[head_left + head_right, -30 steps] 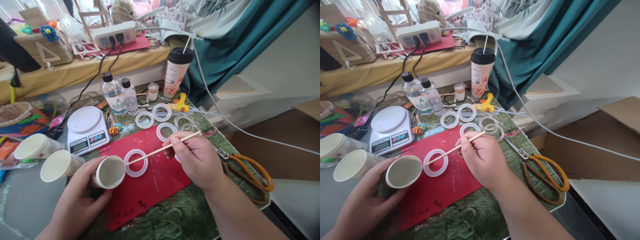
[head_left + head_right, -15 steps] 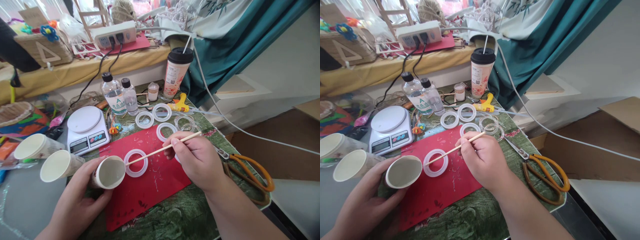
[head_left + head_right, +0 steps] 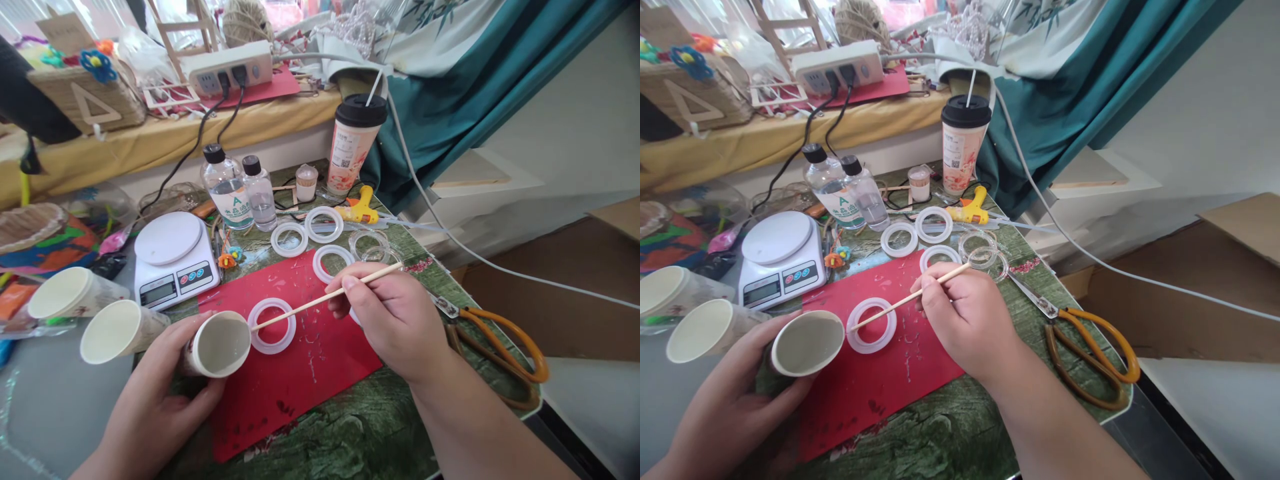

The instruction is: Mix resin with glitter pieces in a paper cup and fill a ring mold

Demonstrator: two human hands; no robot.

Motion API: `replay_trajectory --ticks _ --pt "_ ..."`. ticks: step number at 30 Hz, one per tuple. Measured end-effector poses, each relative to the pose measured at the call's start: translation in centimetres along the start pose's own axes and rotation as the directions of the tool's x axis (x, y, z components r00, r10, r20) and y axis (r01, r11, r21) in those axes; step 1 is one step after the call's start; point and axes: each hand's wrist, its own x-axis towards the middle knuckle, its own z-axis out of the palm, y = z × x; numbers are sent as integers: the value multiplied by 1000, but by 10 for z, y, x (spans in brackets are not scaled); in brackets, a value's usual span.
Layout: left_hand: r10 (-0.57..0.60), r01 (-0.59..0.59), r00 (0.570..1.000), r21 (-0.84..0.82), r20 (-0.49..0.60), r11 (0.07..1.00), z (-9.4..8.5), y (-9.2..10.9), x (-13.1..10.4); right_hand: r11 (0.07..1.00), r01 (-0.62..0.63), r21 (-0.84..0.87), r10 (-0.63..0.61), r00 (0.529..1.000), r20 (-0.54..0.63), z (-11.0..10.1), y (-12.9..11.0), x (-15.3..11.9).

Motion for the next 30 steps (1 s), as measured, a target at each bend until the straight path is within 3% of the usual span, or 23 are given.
replay_trajectory --ticks 30 --pt "-31 31 1000 -23 -3 999 0 2 1 1000 -3 1 3 1000 3 0 -3 0"
